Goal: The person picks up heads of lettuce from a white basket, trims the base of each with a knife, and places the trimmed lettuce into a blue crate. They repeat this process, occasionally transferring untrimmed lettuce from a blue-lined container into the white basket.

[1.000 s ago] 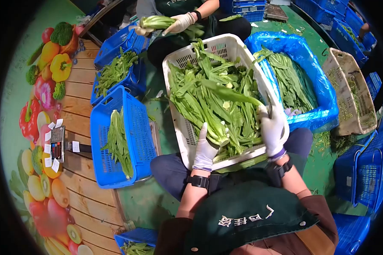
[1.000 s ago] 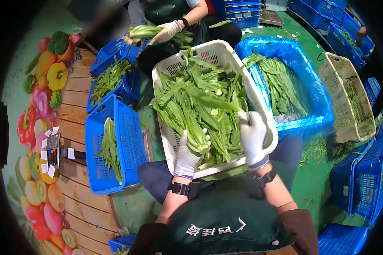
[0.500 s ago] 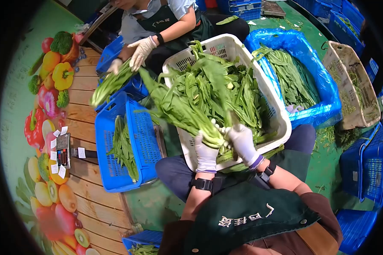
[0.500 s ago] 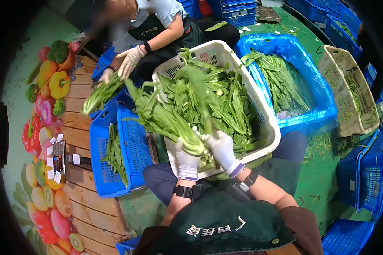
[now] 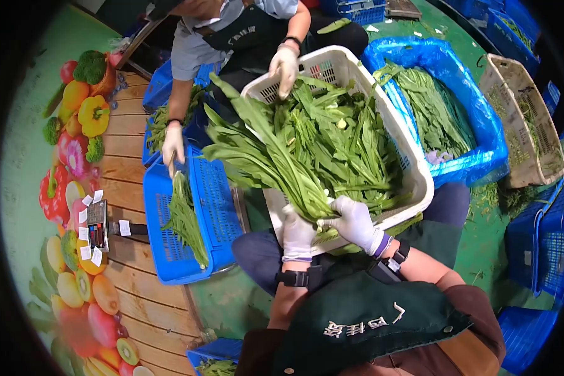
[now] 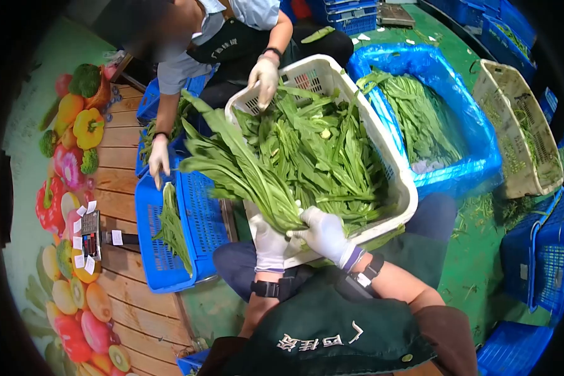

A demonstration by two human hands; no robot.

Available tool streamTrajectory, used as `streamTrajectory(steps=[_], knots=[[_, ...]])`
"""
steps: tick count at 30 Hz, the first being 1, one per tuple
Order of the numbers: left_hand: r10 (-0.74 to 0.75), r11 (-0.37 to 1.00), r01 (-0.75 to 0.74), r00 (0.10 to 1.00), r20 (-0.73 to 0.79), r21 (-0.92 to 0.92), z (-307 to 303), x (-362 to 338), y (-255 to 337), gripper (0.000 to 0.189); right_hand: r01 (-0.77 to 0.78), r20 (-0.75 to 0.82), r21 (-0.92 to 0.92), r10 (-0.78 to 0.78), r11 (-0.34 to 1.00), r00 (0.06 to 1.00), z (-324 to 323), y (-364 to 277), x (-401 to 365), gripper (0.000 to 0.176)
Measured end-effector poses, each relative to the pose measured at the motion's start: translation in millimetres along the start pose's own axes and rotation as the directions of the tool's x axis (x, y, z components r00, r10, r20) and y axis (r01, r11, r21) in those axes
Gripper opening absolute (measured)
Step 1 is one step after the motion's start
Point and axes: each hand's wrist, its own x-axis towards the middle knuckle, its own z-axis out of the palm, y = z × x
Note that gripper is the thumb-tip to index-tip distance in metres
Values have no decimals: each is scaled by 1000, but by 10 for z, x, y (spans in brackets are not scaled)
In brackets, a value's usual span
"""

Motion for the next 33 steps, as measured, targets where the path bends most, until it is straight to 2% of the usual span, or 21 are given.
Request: streamTrajectory(steps=[2,3,4,6,7,10,12,13,16,18,19,20,22,24,26,27,28,30,31,32,33], knots=[[-117,992,105,967,-227,-65,-292,111,-152,67,-244,29,81,243,966,970,33,32,-26,33],[-121,974,41,927,-355,-223,-355,155,-195,49,-466,87,234,459,853,884,113,118,-35,27],[-121,973,40,927,-355,-225,-434,172,-231,49,-583,172,574,612,575,772,2,-26,47,20],[-287,922,215,938,-196,-323,-629,191,-307,44,-602,260,755,724,260,639,-143,11,144,17],[-141,986,102,935,-325,-135,-113,107,-188,41,-592,240,778,773,208,587,-245,-4,205,13],[-276,961,261,932,-234,-93,-83,85,-95,38,-427,-60,815,791,391,609,-396,558,215,11],[-268,960,278,939,-215,18,-57,42,29,38,-443,-164,760,800,475,578,-574,969,196,13],[-317,942,333,920,-230,34,-79,11,80,38,-608,-182,602,830,518,527,-703,1004,226,12],[-343,929,369,895,-285,42,-325,-64,265,38,-457,-470,596,748,661,469,-989,1530,202,12],[-342,939,332,868,-360,-93,-429,-133,389,40,-647,-399,432,776,628,488,-1005,1464,180,23],[-341,940,306,881,-329,-154,-526,-109,377,41,-608,-325,-8,573,794,753,-845,1391,115,29],[-339,940,304,880,-332,-152,-521,-108,377,41,-372,-111,-420,360,828,927,-685,1260,90,37],[-302,934,255,937,-174,-249,-438,-20,310,44,-126,-51,-92,122,988,991,-253,674,51,52],[-139,982,138,990,3,-128,-167,-3,187,72,-371,310,321,274,871,911,-92,105,64,57],[-55,996,65,983,173,-55,51,47,153,90,-575,513,562,295,595,806,-23,-135,72,55],[-93,994,86,990,104,67,78,40,190,106,-362,309,401,248,841,918,-57,-238,94,50],[-154,987,155,988,26,-37,27,1,186,107,-104,164,215,69,971,984,4,-157,84,48],[-65,998,68,984,164,-14,-87,35,190,110,-17,51,-10,17,1000,999,79,-107,37,40],[-102,982,114,991,83,-148,-55,-6,110,102,-14,48,-12,14,1000,999,101,-99,31,40],[-82,993,81,996,15,90,-171,56,77,81,-61,102,-74,68,995,992,115,-92,11,38],[-61,998,62,996,-66,13,-217,82,7,70,-102,157,-136,123,985,980,133,-81,-15,37]])
